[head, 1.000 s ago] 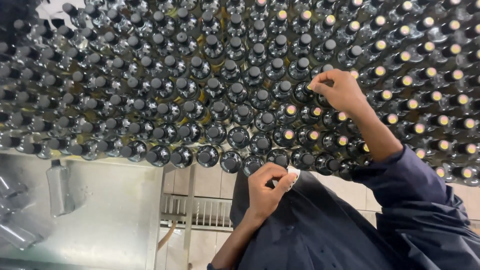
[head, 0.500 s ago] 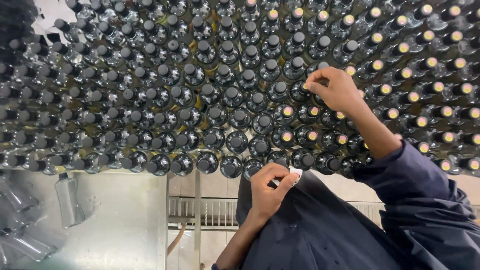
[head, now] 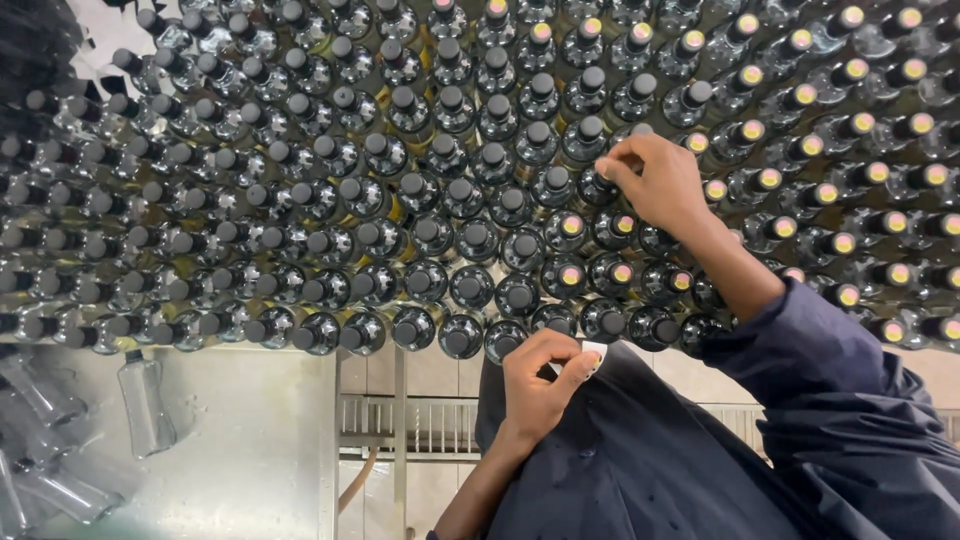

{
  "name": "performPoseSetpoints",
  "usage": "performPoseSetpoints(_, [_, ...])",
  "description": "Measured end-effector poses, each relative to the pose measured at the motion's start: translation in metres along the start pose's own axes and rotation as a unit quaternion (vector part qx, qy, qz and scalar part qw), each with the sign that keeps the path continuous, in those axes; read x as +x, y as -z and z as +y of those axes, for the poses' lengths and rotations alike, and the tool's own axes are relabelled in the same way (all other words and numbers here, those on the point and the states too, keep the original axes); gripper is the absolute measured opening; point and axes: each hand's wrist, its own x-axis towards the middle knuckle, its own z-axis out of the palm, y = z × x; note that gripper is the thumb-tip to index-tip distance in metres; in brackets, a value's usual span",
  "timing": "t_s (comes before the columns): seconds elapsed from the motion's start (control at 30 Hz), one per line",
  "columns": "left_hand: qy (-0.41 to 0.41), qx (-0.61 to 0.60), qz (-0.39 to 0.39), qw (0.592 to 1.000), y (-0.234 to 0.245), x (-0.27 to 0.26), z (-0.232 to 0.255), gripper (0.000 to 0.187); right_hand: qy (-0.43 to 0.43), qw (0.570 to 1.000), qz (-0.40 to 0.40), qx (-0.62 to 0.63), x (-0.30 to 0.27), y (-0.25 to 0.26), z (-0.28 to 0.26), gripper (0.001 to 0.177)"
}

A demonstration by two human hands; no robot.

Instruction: The person applies small, round, colored stickers to the black caps of numerous bottles arranged in rows on a table. The person holds a strip of stickers in one hand and uses the other hand to peel and place each sticker onto a bottle cap.

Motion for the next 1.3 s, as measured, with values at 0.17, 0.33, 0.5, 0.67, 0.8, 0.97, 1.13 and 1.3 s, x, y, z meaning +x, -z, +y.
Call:
performPoseSetpoints(0.17, [-0.006, -0.007, -0.006, 1.0, -0.006, -0.004, 0.0, 0.033, 0.02, 0.998, 0.063, -0.001, -0.002, -0.01, 0.027, 0.012])
performPoseSetpoints(0.33, [-0.006, -0.015, 0.002, 1.0, -0.008, -0.004, -0.003, 0.036, -0.016, 0.998, 0.054, 0.032, -0.04, 0.037, -0.028, 0.021])
performPoseSetpoints(0.5, [-0.002, -0.033, 0.031, 0.999, -0.017, 0.001, -0.001, 0.033, 0.119, 0.966, -0.144, 0.181, -0.134, 0.084, -0.104, 0.024])
performPoseSetpoints(0.67, [-0.007, -0.041, 0.018, 0.999, -0.022, 0.0, -0.01, 0.034, 0.082, 0.95, -0.176, 0.243, -0.163, 0.081, -0.106, 0.017])
performPoseSetpoints(0.8, [0.03, -0.047, -0.009, 0.998, -0.021, -0.01, -0.031, 0.036, 0.058, 0.95, -0.15, 0.267, -0.167, 0.087, -0.107, 0.014])
performPoseSetpoints(0.97, [-0.013, 0.008, -0.02, 1.0, -0.023, -0.004, -0.012, 0.021, 0.058, 0.953, -0.128, 0.267, -0.172, 0.087, -0.108, 0.013])
performPoseSetpoints(1.13, [-0.082, 0.052, 0.0, 0.995, -0.028, 0.001, -0.007, 0.009, 0.075, 0.959, -0.103, 0.252, -0.174, 0.078, -0.096, 0.014])
performPoseSetpoints(1.3, [-0.086, 0.051, 0.013, 0.995, -0.032, 0.005, -0.002, 0.016, 0.093, 0.957, -0.104, 0.255, -0.172, 0.08, -0.094, 0.013])
